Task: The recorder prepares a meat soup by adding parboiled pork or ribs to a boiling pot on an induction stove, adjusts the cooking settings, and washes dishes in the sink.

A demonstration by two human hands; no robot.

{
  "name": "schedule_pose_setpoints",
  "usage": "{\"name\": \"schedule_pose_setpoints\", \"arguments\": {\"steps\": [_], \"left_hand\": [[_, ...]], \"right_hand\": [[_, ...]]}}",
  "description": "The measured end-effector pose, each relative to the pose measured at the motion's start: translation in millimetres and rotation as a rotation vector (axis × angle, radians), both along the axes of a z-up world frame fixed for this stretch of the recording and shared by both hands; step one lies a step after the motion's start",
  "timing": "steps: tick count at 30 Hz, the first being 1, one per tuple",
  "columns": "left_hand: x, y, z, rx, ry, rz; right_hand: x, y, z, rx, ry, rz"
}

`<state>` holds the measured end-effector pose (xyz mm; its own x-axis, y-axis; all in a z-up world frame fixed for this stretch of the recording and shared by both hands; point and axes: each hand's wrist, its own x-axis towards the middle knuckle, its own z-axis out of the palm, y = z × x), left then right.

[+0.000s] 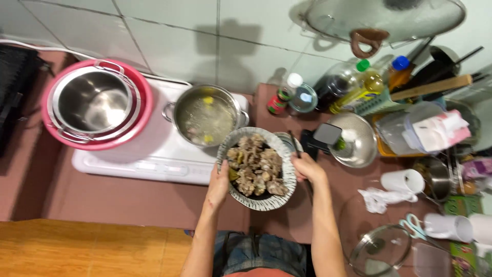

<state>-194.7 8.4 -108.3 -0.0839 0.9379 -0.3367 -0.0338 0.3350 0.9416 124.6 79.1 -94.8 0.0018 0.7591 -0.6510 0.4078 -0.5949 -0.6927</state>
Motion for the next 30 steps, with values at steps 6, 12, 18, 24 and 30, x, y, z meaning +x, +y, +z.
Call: {"name": "schedule_pose_setpoints", "arguments": {"steps": [6, 12, 18, 24, 30], "left_hand": [[-103.4, 31.8, 67.0, 0.001, 0.154, 0.201], [-162.3, 79.8, 53.6, 0.139, 0.127, 0.259], [-191.1, 115.1, 29.3, 0.144, 0.111, 0.161], [-186.4, 135.5, 61.7, -0.143, 0.080, 0.145], [-189.9, 145.2, -0.1, 0.020, 0.177, 0.132]], "right_hand": [[-128.5, 27.8, 105.8, 0.348, -0.394, 0.264], [-192.8, 2.0, 203.7, 0.613, -0.378, 0.128], [-247.6, -26.2, 191.5, 0.790, 0.232, 0.074], [-309.4, -37.7, 162.3, 0.613, 0.053, 0.032], [-329.4, -49.1, 130.7, 0.682, -0.073, 0.119]]}}
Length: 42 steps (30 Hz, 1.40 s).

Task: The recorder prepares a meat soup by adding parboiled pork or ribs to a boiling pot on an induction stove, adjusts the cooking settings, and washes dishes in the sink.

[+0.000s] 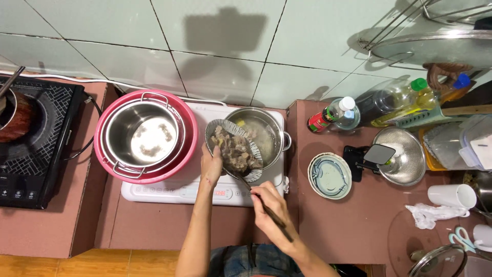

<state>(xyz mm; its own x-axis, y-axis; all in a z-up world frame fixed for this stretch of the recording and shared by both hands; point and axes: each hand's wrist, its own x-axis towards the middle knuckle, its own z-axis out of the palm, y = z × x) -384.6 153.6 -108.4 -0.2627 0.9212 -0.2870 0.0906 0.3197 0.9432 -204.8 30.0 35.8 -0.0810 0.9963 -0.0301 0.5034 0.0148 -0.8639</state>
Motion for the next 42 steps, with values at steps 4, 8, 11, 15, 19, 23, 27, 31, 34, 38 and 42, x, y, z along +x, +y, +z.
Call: {"name": "schedule_pose_setpoints", "arguments": {"steps": [4, 8, 11, 15, 19, 23, 27, 31, 34, 38, 42], "left_hand": [[8.9, 6.5, 22.4, -0.040, 0.094, -0.007], [14.7, 11.7, 31.0, -0.087, 0.161, -0.019], [14.3, 14.3, 33.2, -0.103, 0.236, -0.046], [18.3, 20.0, 78.7, -0.231, 0.247, -0.074], [13.0, 26.9, 69.3, -0.293, 0.364, -0.107], [10.2, 30.6, 78.1, -0.260, 0.457, -0.139], [2.5, 30.6, 94.4, -0.240, 0.491, -0.163], [-13.7, 26.1, 104.6, -0.181, 0.457, -0.160], [-25.1, 17.9, 113.1, -0.172, 0.353, -0.143], [-45.1, 11.9, 85.2, -0.167, 0.155, -0.119], [-58.3, 11.8, 39.5, -0.070, 0.047, -0.103]], "right_hand": [[-7.1, 8.7, -20.4, 0.321, 0.028, 0.011], [2.8, 24.7, -65.0, 0.313, 0.006, -0.093], [18.1, 40.0, -77.7, 0.368, -0.018, -0.119], [49.0, 61.7, -61.1, 0.365, -0.032, -0.206], [95.6, 76.0, -82.7, -0.086, 0.403, -0.332], [108.2, 77.7, -64.3, -0.258, 1.105, -0.095], [78.5, 90.9, -122.3, -0.295, 1.149, -0.073], [88.4, 110.5, -199.2, -0.302, 1.047, -0.349], [109.9, 113.6, -196.3, -0.320, 1.136, -0.393], [107.4, 108.2, -173.6, -0.444, 1.396, -0.136], [85.4, 104.3, -185.1, -0.551, 1.395, -0.122]]}}
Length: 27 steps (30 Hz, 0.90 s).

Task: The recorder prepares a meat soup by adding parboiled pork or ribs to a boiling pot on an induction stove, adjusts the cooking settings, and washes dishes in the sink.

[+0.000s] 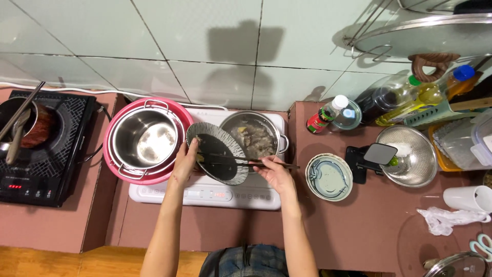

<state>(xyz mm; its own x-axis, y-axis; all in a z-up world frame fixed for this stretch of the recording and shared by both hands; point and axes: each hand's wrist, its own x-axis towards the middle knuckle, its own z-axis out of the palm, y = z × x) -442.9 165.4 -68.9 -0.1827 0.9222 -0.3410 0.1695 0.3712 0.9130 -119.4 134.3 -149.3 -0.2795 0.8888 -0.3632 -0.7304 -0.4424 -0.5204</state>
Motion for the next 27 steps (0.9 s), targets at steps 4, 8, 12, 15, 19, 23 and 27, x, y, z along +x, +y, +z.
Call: {"name": "schedule_pose_setpoints", "arguments": {"steps": [4, 8, 12, 15, 19, 23, 27], "left_hand": [[18.5, -10.0, 41.7, -0.155, -0.214, 0.094], [30.4, -15.3, 40.4, -0.197, -0.223, 0.093], [34.7, -12.7, 41.1, -0.210, -0.207, 0.058], [37.6, -13.5, 42.3, -0.227, -0.194, 0.038], [39.4, -13.1, 44.8, -0.204, -0.189, 0.030], [41.9, -15.0, 43.1, -0.179, -0.185, 0.029], [41.0, -18.1, 55.3, -0.141, -0.169, 0.028]], "right_hand": [[11.6, 0.7, 6.1, -0.038, -0.137, -0.087], [-17.2, -20.6, 67.9, 0.230, -0.198, -0.115], [-73.3, -35.3, 115.1, 0.417, -0.702, -0.207], [-82.6, -32.5, 108.0, 0.400, -0.904, -0.220], [-61.5, -23.3, 80.1, 0.294, -1.051, -0.204], [-69.5, -15.4, 124.5, 0.252, -0.661, -0.226], [-52.3, 12.7, 53.5, 0.300, -0.545, -0.232]]}}
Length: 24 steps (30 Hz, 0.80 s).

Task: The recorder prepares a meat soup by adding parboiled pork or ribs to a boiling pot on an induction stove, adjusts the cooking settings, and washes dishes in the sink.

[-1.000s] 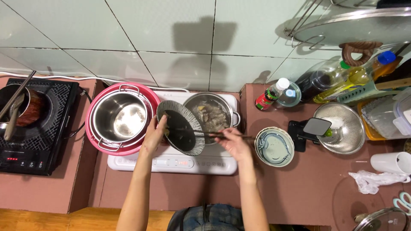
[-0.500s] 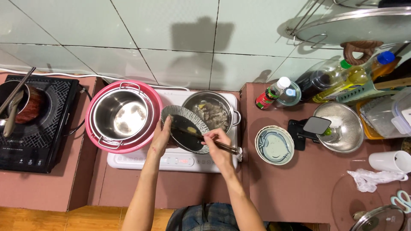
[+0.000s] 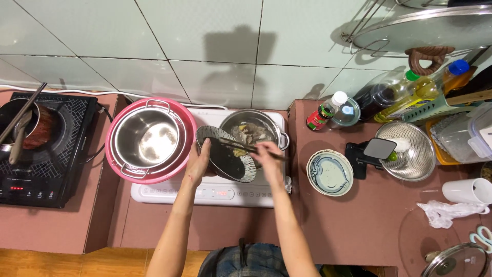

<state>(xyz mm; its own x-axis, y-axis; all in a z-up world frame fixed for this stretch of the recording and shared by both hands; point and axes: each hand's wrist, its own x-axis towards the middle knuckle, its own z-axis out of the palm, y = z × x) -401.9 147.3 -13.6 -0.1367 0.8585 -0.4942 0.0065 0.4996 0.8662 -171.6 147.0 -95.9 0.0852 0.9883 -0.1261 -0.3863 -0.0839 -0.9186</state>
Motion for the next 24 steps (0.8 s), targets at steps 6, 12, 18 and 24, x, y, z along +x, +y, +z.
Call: {"name": "schedule_pose_setpoints", "arguments": {"steps": [6, 12, 18, 24], "left_hand": [[-19.6, -5.7, -20.9, 0.081, 0.091, 0.009], [-25.8, -11.9, -9.1, 0.137, 0.149, 0.008], [-47.5, -28.6, -19.3, 0.178, 0.093, 0.029], [-61.0, -52.1, 25.3, 0.089, -0.002, 0.119]], "right_hand": [[81.6, 2.4, -57.7, -0.165, 0.156, -0.137], [115.3, -3.4, -88.5, -0.212, 0.224, -0.100], [162.4, -14.1, -88.2, -0.263, 0.203, -0.299], [52.4, 11.2, -69.2, -0.194, -0.414, -0.280]]}}
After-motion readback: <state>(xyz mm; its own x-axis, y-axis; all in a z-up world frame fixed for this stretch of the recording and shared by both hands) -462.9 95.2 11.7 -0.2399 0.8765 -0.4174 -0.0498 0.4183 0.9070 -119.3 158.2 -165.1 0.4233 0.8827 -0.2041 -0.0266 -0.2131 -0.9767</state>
